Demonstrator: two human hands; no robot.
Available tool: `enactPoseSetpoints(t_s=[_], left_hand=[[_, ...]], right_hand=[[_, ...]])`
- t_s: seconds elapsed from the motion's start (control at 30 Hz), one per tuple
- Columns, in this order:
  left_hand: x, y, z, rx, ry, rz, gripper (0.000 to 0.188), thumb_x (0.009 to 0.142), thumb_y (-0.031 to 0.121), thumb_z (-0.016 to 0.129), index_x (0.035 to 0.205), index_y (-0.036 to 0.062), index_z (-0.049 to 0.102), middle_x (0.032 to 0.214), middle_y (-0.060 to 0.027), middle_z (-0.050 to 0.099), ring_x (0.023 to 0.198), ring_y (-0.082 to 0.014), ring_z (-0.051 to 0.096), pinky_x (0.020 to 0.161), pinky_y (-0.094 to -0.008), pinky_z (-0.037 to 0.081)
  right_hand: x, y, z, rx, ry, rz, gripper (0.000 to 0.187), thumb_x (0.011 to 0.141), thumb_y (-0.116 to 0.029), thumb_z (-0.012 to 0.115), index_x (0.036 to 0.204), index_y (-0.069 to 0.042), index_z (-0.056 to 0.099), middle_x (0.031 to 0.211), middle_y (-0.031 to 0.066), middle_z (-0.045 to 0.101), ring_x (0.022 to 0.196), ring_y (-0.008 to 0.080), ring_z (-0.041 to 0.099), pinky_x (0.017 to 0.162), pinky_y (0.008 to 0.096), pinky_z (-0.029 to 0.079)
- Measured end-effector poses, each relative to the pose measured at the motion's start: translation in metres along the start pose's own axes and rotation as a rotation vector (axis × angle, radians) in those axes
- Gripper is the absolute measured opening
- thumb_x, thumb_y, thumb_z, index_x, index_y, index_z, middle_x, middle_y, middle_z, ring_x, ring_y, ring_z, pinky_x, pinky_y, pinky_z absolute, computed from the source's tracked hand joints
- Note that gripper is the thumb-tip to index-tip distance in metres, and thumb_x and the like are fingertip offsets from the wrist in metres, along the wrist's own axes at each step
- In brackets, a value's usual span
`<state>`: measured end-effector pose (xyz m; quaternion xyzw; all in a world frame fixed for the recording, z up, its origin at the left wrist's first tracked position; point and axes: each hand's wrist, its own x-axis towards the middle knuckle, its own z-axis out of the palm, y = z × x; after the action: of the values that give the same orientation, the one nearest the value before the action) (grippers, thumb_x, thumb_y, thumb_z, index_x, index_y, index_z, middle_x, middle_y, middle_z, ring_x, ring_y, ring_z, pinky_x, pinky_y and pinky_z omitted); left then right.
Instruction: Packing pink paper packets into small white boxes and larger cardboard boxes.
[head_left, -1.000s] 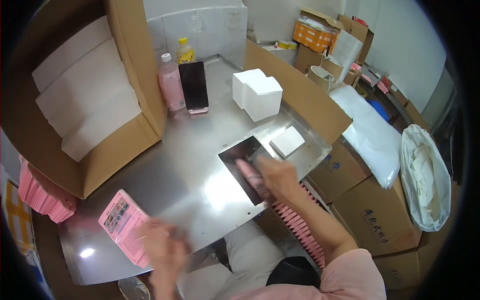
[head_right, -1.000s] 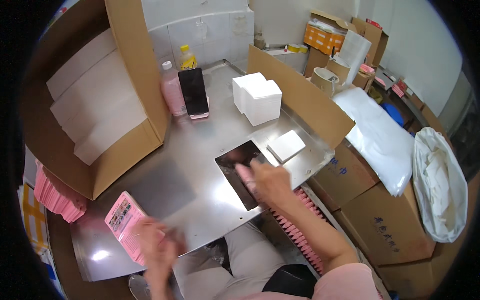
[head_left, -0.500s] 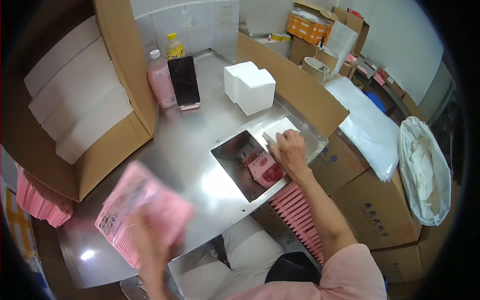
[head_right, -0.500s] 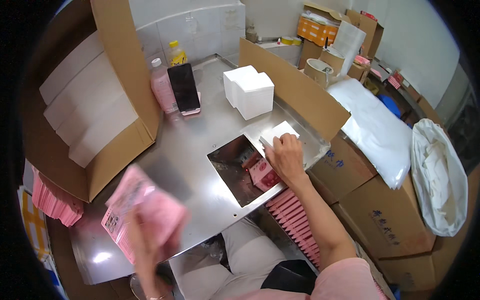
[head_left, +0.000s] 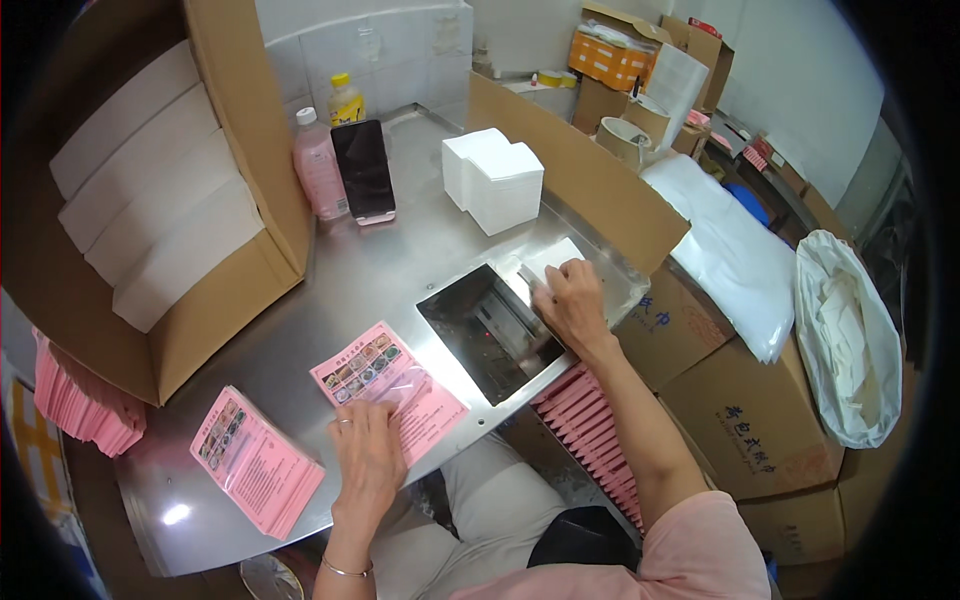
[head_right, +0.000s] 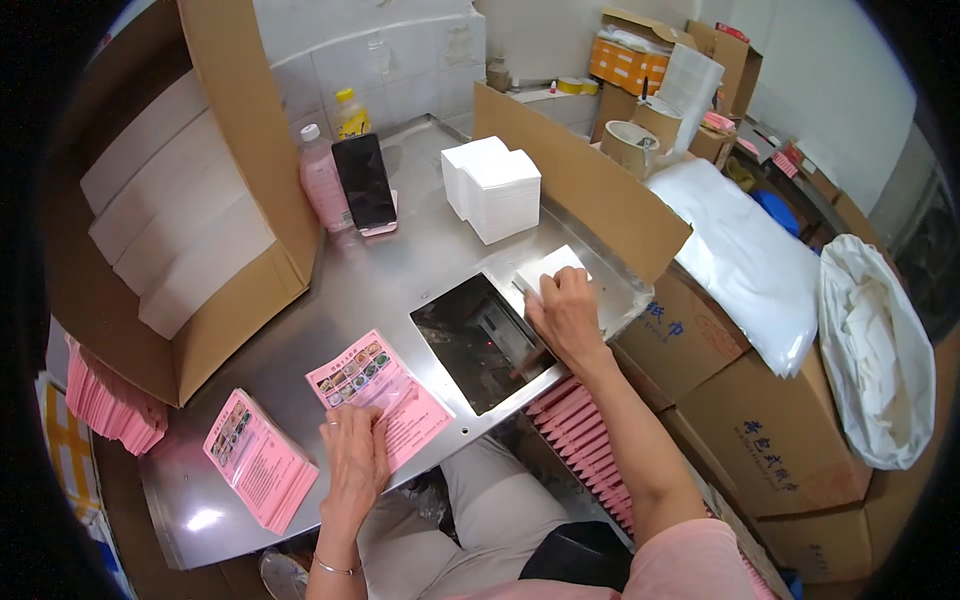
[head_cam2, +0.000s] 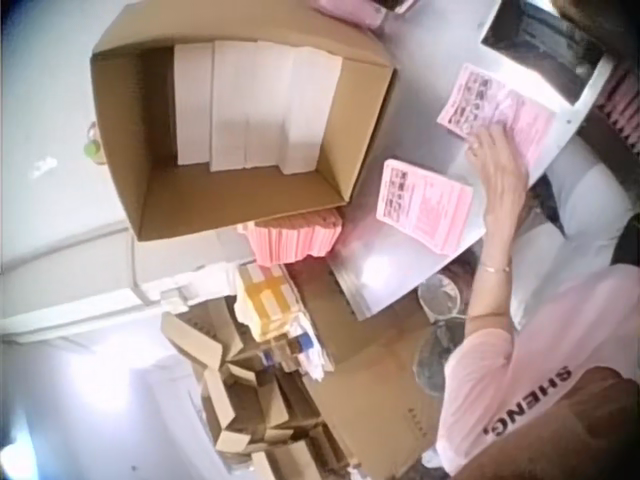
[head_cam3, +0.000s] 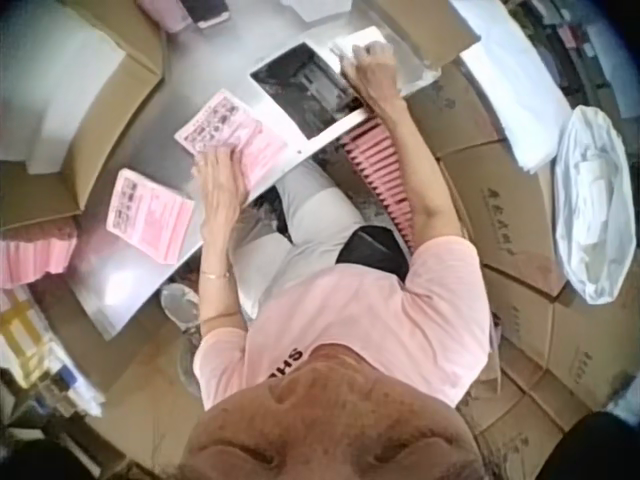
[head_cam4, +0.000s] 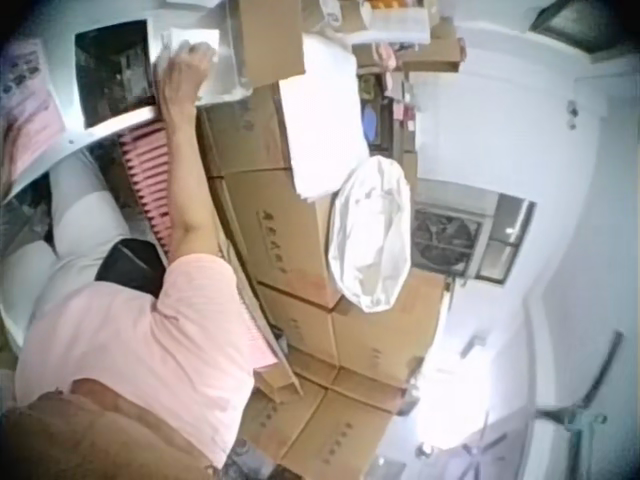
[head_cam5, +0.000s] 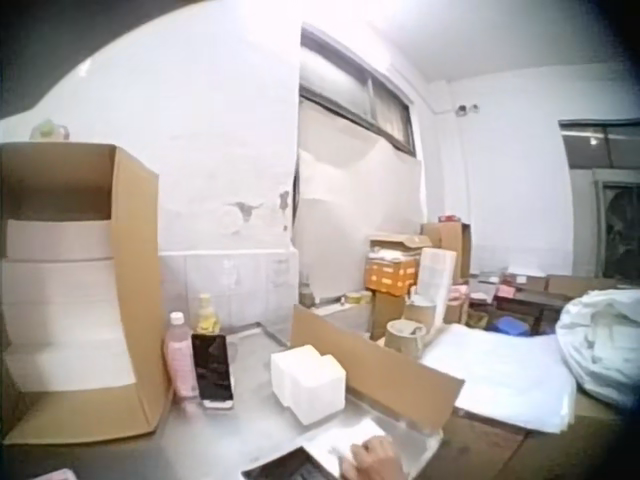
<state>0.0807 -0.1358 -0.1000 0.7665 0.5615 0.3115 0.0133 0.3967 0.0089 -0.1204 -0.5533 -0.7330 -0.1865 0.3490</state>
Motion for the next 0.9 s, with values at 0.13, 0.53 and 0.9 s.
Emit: enactPoseSetpoints(t_s=[0.13, 0.53, 0.9], left_hand=[[0.000, -0.001, -0.001, -0.007, -0.009, 0.001, 0.013, 0.088, 0.001, 0.060, 0.101, 0.0038, 0.059, 0.094, -0.0156, 0.053, 0.092, -0.0343, 0.050, 0.077, -0.0441, 0.036], [0.005, 0.001, 0.000, 0.051, -0.111, 0.081, 0.017, 0.088, 0.001, 0.060, 0.105, 0.0042, 0.060, 0.096, -0.0150, 0.054, 0.095, -0.0343, 0.051, 0.078, -0.0435, 0.037], [0.005, 0.019, 0.010, -0.047, -0.114, 0.143, 0.045, 0.078, 0.018, 0.072, 0.117, 0.0017, 0.057, 0.117, -0.0178, 0.055, 0.109, -0.0369, 0.052, 0.087, -0.0475, 0.041]], right_hand=[[0.003, -0.004, 0.000, -0.030, -0.100, -0.001, 0.014, 0.081, -0.012, 0.066, 0.087, 0.001, 0.067, 0.087, 0.0177, 0.058, 0.086, 0.0337, 0.056, 0.076, 0.0439, 0.049], [0.000, 0.004, 0.005, 0.070, -0.009, 0.115, 0.012, 0.081, -0.007, 0.061, 0.084, 0.001, 0.069, 0.086, 0.0178, 0.059, 0.085, 0.0336, 0.056, 0.077, 0.0445, 0.048], [-0.030, -0.070, -0.010, 0.401, -0.028, -0.154, 0.037, 0.084, -0.005, 0.057, 0.120, 0.001, 0.062, 0.129, 0.0187, 0.059, 0.114, 0.0365, 0.059, 0.103, 0.0558, 0.042]])
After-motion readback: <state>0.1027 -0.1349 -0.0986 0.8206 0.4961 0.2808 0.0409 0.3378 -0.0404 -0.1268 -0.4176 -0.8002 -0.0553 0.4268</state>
